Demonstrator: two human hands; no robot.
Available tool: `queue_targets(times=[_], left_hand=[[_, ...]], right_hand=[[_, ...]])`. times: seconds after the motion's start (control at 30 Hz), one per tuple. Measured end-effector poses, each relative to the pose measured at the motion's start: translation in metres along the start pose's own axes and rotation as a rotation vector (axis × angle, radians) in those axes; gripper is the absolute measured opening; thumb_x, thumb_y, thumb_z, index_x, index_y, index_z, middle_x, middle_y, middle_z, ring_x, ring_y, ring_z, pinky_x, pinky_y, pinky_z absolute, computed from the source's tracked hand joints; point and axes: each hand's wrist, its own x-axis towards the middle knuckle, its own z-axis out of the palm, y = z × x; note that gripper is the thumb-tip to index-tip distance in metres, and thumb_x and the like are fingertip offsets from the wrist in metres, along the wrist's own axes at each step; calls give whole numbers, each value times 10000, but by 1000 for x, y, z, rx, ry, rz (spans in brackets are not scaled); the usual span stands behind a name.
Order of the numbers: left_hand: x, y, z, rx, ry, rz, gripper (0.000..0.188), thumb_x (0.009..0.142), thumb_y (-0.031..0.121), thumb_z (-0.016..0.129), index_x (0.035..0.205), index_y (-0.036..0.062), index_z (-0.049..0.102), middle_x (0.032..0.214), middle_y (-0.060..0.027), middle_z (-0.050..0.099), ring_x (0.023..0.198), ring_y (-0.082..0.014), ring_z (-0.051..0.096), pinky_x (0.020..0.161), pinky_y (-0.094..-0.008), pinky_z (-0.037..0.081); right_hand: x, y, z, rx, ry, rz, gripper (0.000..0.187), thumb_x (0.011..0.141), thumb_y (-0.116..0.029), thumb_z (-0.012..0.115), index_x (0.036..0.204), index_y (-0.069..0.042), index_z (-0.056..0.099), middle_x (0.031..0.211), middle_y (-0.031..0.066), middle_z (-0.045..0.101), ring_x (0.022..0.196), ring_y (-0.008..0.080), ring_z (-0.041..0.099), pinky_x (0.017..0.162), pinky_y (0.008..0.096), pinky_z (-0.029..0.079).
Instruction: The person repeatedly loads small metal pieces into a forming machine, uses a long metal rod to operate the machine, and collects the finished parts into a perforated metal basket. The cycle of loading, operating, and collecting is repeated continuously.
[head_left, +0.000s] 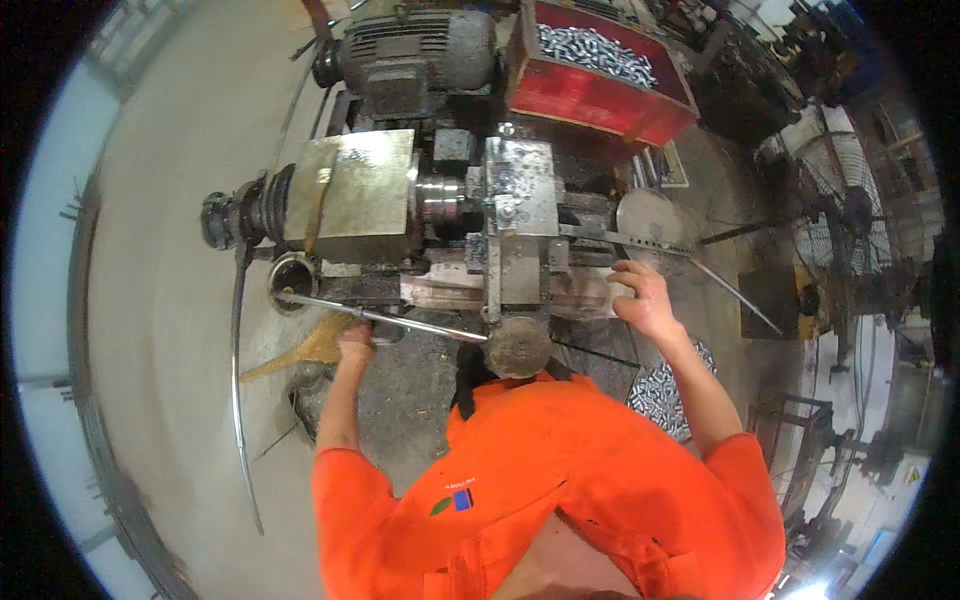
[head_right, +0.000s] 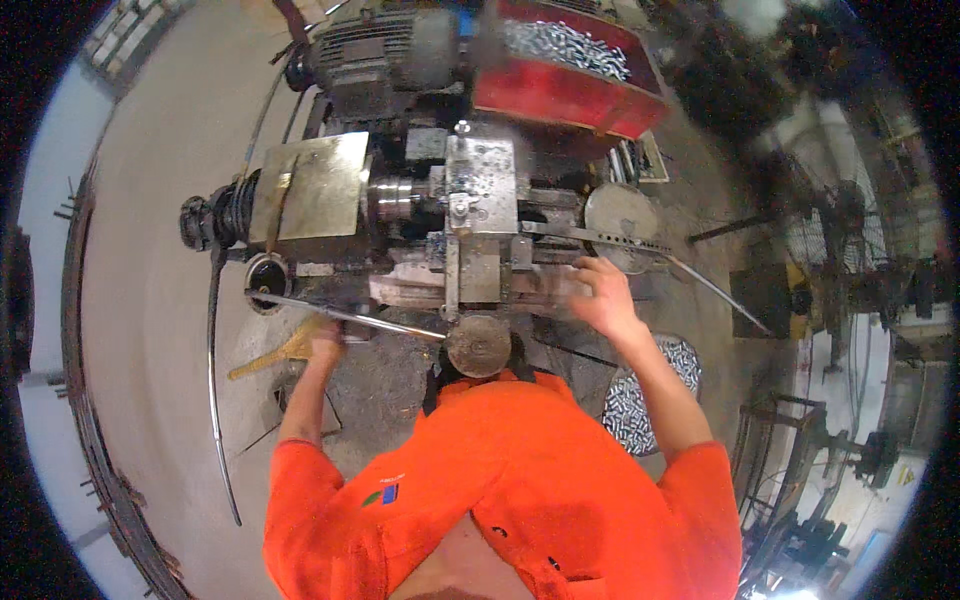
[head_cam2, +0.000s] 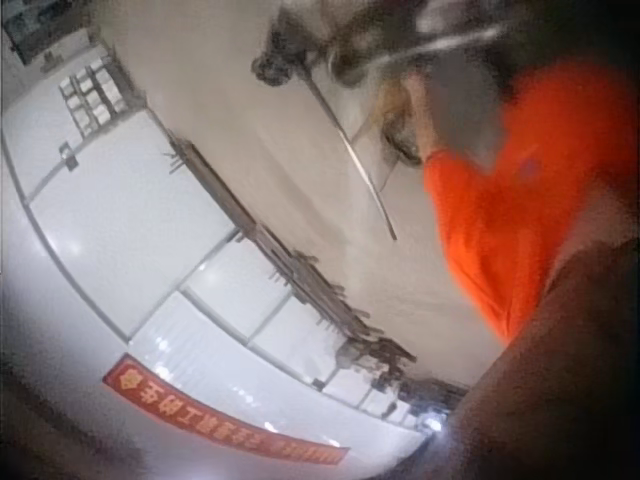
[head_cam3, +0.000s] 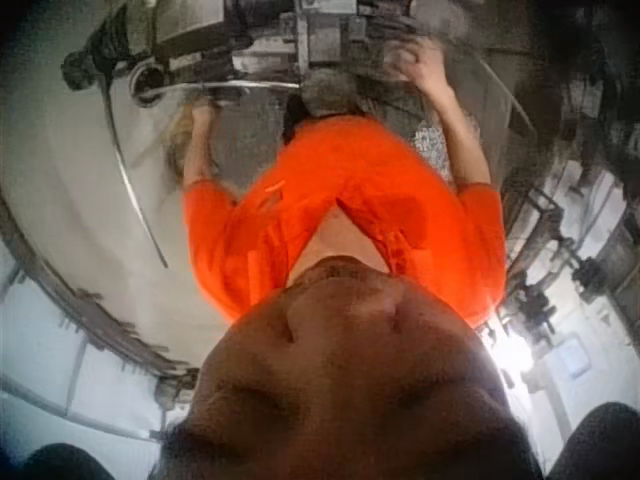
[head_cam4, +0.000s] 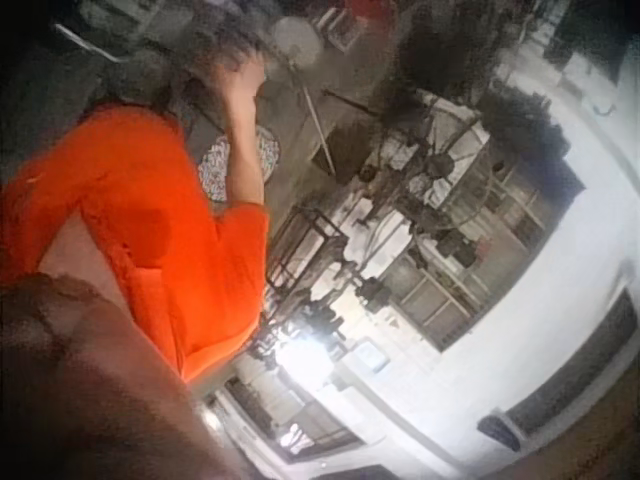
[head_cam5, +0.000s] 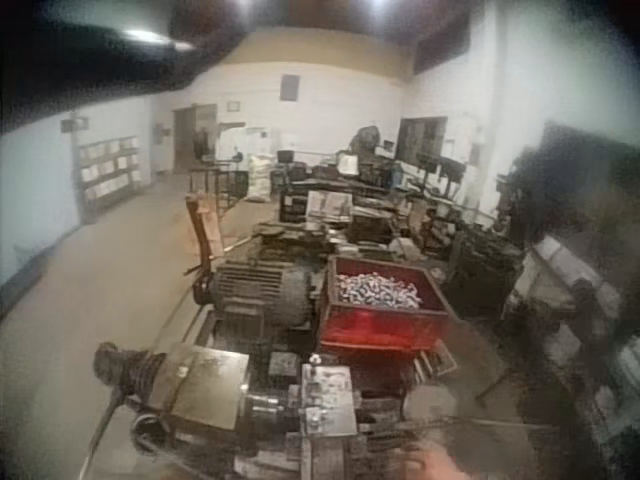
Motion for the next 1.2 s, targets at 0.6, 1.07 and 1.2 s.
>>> queue_targets(times=[0.6,1.07,1.2], left_hand=[[-63,2,-160,-1261,115,-461,437,885,273,545,1155,-65,481,810,-162,642,591,-202,629,481,-267,485],[-9,45,-139,-1501,354,-599,414,855,315,540,978,-63,423,666,-139,554,446,-254,580,362,-326,482],[-9,48,-140,-1484,389,-621,337,869,291,522,901,-40,469,672,-139,561,495,-255,587,413,-347,503]], right_hand=[[-178,354,-45,-622,-234,934,491,650,-192,633,1113,-59,540,1096,171,572,1028,324,543,856,416,449],[-262,147,79,104,174,1096,335,617,-269,580,853,-32,593,698,187,602,662,359,588,590,427,455],[-268,130,116,411,310,1112,199,643,-169,561,785,-29,565,610,64,502,569,187,468,508,319,368]])
